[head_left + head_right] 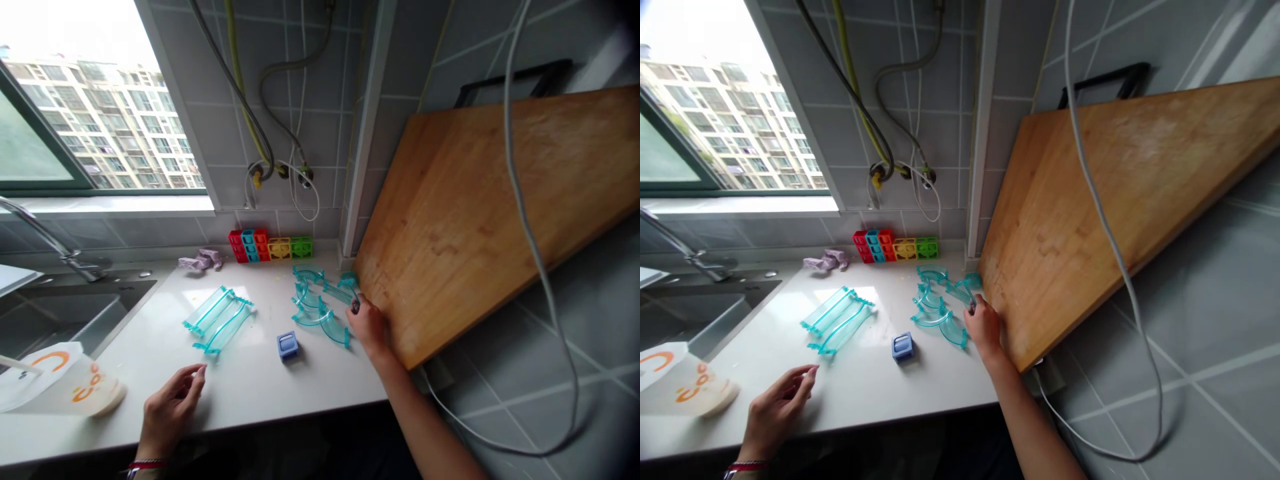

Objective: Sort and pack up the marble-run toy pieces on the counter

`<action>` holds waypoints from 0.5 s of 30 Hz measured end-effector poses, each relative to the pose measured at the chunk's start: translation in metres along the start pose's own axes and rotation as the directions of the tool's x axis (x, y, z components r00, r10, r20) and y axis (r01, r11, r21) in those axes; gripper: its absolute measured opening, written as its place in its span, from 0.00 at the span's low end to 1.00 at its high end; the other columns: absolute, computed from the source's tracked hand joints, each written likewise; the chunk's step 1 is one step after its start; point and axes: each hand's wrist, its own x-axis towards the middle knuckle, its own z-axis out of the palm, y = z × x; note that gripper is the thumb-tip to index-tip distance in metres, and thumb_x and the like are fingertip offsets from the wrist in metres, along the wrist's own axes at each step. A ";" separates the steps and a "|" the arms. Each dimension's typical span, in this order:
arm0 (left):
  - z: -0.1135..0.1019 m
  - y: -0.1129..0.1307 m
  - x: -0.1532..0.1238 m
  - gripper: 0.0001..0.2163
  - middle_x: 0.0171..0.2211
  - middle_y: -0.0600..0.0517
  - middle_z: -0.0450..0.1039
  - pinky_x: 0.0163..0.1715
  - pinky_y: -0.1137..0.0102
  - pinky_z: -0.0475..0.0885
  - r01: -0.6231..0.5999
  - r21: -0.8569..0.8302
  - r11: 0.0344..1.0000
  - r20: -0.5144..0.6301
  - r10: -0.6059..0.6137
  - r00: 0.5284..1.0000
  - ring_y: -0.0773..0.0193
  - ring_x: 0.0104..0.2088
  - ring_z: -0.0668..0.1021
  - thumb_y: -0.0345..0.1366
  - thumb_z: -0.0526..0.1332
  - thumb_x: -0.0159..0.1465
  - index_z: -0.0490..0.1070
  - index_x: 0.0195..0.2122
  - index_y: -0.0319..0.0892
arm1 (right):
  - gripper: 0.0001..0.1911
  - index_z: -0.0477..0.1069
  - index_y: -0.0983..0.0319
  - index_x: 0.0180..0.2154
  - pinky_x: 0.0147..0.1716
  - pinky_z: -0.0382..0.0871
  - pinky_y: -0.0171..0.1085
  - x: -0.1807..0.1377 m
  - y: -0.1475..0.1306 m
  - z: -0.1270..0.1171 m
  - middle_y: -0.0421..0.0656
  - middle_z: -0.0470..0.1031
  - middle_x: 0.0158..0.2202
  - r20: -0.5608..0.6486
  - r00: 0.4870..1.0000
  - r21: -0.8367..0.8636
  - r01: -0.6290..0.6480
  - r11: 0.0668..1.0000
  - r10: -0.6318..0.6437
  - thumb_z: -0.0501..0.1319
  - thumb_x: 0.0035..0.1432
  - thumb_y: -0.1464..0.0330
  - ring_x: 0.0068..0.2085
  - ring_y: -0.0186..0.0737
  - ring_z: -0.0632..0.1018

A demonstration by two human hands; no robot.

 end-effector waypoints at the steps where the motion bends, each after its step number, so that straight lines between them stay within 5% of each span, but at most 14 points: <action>1: -0.001 0.003 0.000 0.16 0.22 0.56 0.73 0.27 0.73 0.71 0.001 0.012 1.000 -0.015 -0.001 1.000 0.66 0.21 0.76 0.52 0.64 0.63 0.80 0.37 0.43 | 0.05 0.75 0.60 0.38 0.29 0.65 0.36 -0.002 -0.001 0.000 0.45 0.81 0.29 -0.028 1.000 0.038 -0.004 0.999 0.005 0.60 0.61 0.70 0.31 0.45 0.81; 4: -0.003 0.036 0.009 0.16 0.19 0.59 0.67 0.24 0.73 0.66 -0.052 0.010 0.999 -0.022 0.052 0.998 0.69 0.19 0.69 0.51 0.66 0.61 0.80 0.35 0.43 | 0.06 0.73 0.60 0.38 0.31 0.70 0.35 -0.008 -0.005 0.000 0.45 0.81 0.30 -0.091 0.996 0.164 0.015 0.986 0.000 0.59 0.63 0.66 0.31 0.43 0.82; 7: 0.012 0.109 0.037 0.15 0.19 0.59 0.64 0.24 0.73 0.63 -0.094 -0.089 0.992 0.219 0.111 0.969 0.69 0.20 0.64 0.50 0.66 0.61 0.79 0.33 0.43 | 0.08 0.72 0.60 0.38 0.34 0.73 0.35 -0.009 -0.007 0.002 0.44 0.82 0.31 -0.129 0.992 0.271 0.048 0.961 -0.013 0.60 0.64 0.62 0.31 0.40 0.82; 8: 0.024 0.138 0.051 0.15 0.20 0.58 0.66 0.26 0.73 0.64 -0.027 -0.124 0.992 0.394 0.074 0.916 0.69 0.21 0.66 0.50 0.66 0.62 0.79 0.35 0.42 | 0.08 0.72 0.59 0.38 0.34 0.74 0.35 -0.009 -0.006 0.002 0.44 0.82 0.31 -0.142 0.990 0.297 0.051 0.953 -0.009 0.60 0.65 0.61 0.30 0.40 0.82; 10: 0.060 0.195 0.082 0.15 0.22 0.56 0.71 0.30 0.72 0.69 0.013 -0.148 0.989 0.565 0.074 0.822 0.67 0.24 0.72 0.50 0.66 0.64 0.79 0.40 0.42 | 0.10 0.71 0.59 0.37 0.34 0.74 0.35 -0.009 -0.005 0.001 0.43 0.81 0.30 -0.168 0.986 0.335 0.048 0.941 0.010 0.60 0.65 0.60 0.30 0.40 0.81; 13: 0.123 0.258 0.122 0.16 0.32 0.50 0.78 0.30 0.68 0.75 0.123 -0.097 0.988 0.735 -0.012 0.678 0.65 0.27 0.77 0.48 0.63 0.69 0.77 0.44 0.38 | 0.12 0.70 0.59 0.35 0.33 0.74 0.36 -0.011 -0.002 -0.001 0.42 0.80 0.29 -0.192 0.981 0.375 0.048 0.926 0.027 0.61 0.66 0.58 0.29 0.40 0.81; 15: 0.157 0.283 0.137 0.15 0.45 0.47 0.78 0.39 0.62 0.80 0.181 -0.059 0.982 0.781 -0.068 0.621 0.61 0.39 0.81 0.44 0.63 0.71 0.74 0.51 0.38 | 0.13 0.70 0.59 0.34 0.32 0.73 0.36 -0.013 -0.003 -0.001 0.41 0.79 0.27 -0.197 0.980 0.397 0.061 0.916 0.020 0.61 0.67 0.57 0.28 0.40 0.80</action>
